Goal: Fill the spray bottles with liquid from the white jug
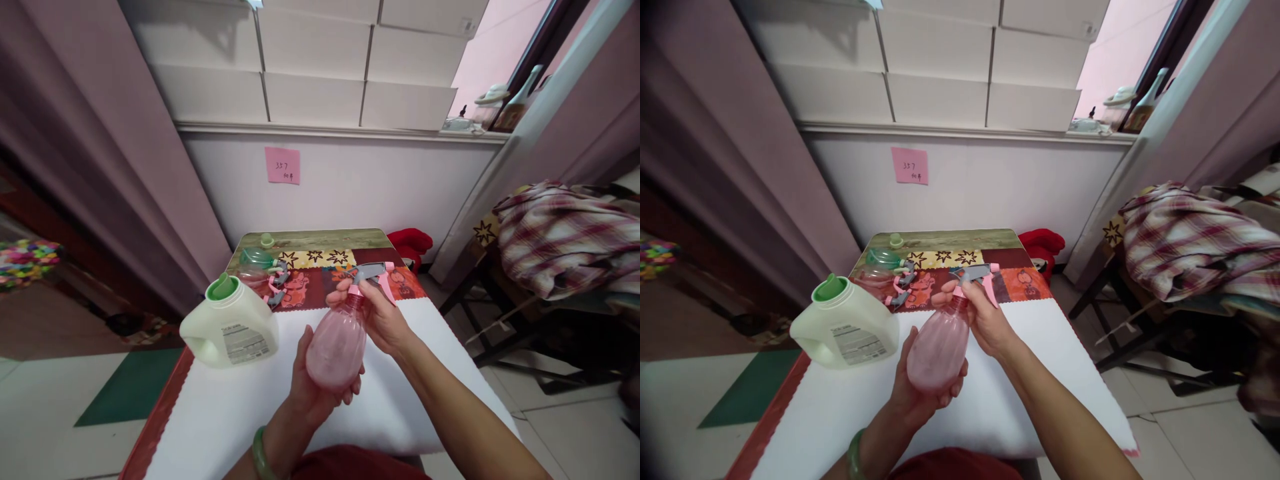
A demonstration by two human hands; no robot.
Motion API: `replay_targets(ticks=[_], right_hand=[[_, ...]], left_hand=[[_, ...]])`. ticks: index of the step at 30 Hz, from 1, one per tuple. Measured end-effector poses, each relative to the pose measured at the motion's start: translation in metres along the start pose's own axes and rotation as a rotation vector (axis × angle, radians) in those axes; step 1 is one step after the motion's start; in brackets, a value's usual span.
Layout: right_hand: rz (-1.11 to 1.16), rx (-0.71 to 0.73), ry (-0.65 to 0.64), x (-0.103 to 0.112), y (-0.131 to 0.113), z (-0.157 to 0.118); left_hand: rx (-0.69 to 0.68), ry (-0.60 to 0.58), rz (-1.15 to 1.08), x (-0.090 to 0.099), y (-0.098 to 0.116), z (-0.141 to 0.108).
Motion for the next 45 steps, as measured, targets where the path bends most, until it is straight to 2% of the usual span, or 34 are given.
replay_targets(ticks=[6,12,16,23,27,32,39,45], right_hand=[[0.065,0.089,-0.085,-0.011,-0.006,-0.001],[0.041,0.151,-0.16,-0.017,-0.012,0.002],[0.035,0.205,-0.166,-0.018,-0.014,0.003],[-0.032,0.257,-0.198,-0.016,-0.011,-0.002],[0.013,0.288,-0.156,-0.016,-0.008,-0.004],[-0.017,0.295,-0.148,-0.016,-0.006,-0.006],[-0.014,0.322,-0.114,-0.019,-0.006,-0.006],[-0.046,0.321,-0.092,-0.014,-0.002,-0.006]], left_hand=[[0.02,-0.057,-0.024,-0.014,0.002,-0.009],[0.197,-0.072,-0.048,-0.025,0.003,-0.016],[0.22,-0.097,-0.059,-0.03,0.007,-0.019],[0.275,-0.234,-0.079,-0.025,0.002,-0.019],[0.274,-0.29,-0.091,-0.02,0.0,-0.017],[0.298,-0.218,-0.068,-0.02,0.0,-0.02],[0.263,-0.195,-0.048,-0.027,0.009,-0.024],[0.179,-0.023,0.022,-0.03,0.02,-0.026]])
Point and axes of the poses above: each hand's wrist, its own z-axis towards the middle knuckle, its own x-axis out of the back of the hand, y = z × x, the point moved 6 cm from there along z, towards the middle knuckle, and after that the axes turned 11 degrees about x, right-handed, at the moved point
